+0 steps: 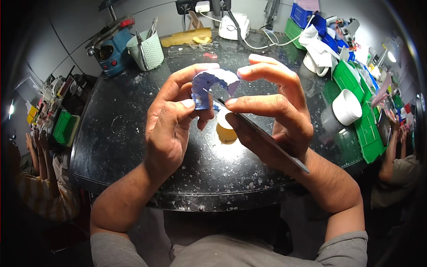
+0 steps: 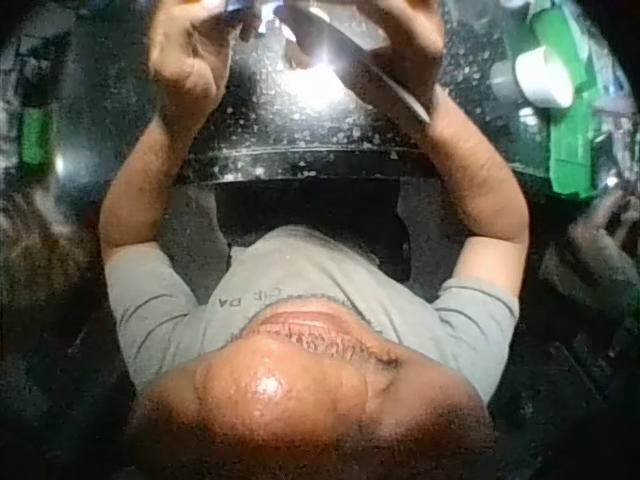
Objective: Manually adjusting and detailing a blue dental impression or prosthetic using a small metal tool.
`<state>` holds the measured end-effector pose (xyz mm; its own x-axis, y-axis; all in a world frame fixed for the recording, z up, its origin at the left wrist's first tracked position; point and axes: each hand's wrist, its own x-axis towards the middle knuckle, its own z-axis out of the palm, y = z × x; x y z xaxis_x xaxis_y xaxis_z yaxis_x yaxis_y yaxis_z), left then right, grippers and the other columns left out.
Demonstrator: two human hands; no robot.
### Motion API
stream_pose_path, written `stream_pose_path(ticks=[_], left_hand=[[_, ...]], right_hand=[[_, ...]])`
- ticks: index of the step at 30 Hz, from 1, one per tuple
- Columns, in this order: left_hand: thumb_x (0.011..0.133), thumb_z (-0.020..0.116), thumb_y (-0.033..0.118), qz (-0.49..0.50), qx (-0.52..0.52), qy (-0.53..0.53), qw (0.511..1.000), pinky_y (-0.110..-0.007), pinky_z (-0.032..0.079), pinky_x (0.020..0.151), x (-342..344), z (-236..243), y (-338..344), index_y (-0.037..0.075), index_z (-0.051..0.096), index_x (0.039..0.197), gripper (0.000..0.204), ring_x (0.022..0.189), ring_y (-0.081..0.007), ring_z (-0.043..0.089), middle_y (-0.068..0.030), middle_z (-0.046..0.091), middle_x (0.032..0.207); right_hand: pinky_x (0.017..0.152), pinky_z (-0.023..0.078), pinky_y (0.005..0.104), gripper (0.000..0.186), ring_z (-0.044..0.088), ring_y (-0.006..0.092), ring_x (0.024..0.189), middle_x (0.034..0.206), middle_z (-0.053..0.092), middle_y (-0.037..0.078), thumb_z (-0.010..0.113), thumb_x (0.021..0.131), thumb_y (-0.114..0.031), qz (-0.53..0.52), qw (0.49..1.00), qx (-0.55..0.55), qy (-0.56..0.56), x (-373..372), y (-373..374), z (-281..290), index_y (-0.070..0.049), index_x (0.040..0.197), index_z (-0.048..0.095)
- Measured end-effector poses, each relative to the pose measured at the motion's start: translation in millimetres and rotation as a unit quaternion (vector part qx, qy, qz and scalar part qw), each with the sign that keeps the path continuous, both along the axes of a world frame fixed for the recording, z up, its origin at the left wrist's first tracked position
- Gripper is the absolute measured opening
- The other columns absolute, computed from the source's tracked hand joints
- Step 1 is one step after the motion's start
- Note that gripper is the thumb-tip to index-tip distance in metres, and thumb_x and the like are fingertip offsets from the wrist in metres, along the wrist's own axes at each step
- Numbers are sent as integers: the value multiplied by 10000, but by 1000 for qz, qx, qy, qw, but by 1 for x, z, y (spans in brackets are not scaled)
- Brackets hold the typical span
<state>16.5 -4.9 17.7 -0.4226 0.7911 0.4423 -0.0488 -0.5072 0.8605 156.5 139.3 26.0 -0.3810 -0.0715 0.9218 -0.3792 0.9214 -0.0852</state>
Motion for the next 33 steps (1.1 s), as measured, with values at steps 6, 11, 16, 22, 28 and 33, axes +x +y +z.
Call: stream_pose_path(ticks=[6, 11, 16, 22, 28, 33], left_hand=[[928, 437, 176, 1, 30, -5, 1000, -276, 466, 722, -5, -2, -3, -41, 440, 1397, 517, 859, -139, 599, -112, 631, 1003], [935, 476, 159, -3, 20, -10, 1000, -282, 468, 736, -3, -1, -5, -38, 375, 1375, 492, 851, -148, 616, -135, 655, 983], [965, 474, 166, -42, 32, -20, 998, -282, 480, 735, -5, -3, -3, -23, 370, 1342, 435, 868, -156, 641, -174, 670, 1049], [959, 465, 194, -28, 33, -28, 999, -260, 477, 686, -1, -2, -4, -5, 397, 1375, 465, 847, -137, 628, -147, 657, 1025], [958, 474, 185, -55, 48, 8, 997, -260, 478, 722, -8, -4, -6, -12, 434, 1358, 447, 875, -143, 639, -132, 659, 1008], [952, 481, 190, -40, 40, 21, 998, -262, 475, 717, -6, -2, -6, -4, 442, 1353, 447, 863, -133, 638, -126, 657, 1007]], right_hand=[[938, 525, 426, 288, 647, 245, 1038, 1071, 670, 147, 806, 759, 17, 63, 993, -86, -43, 3, -9, -7, -21, 1026, 706], [919, 538, 381, 282, 663, 263, 1055, 1129, 666, 198, 753, 835, 37, 127, 987, -89, -48, -3, -5, -10, 21, 1097, 650], [967, 574, 374, 317, 661, 299, 1114, 1161, 599, 205, 690, 853, 123, 169, 972, -154, -55, -4, -13, -18, 49, 1141, 578], [945, 589, 357, 343, 663, 264, 1096, 1137, 581, 186, 681, 830, 163, 208, 959, -189, -47, -3, -15, -16, 51, 1127, 553], [914, 597, 317, 353, 652, 204, 1040, 1109, 577, 177, 729, 807, 136, 173, 972, -152, -39, 0, -14, -13, 53, 1114, 578], [883, 592, 304, 333, 644, 205, 1024, 1106, 580, 184, 735, 793, 145, 157, 975, -154, -25, 0, -16, -13, 58, 1083, 595]])
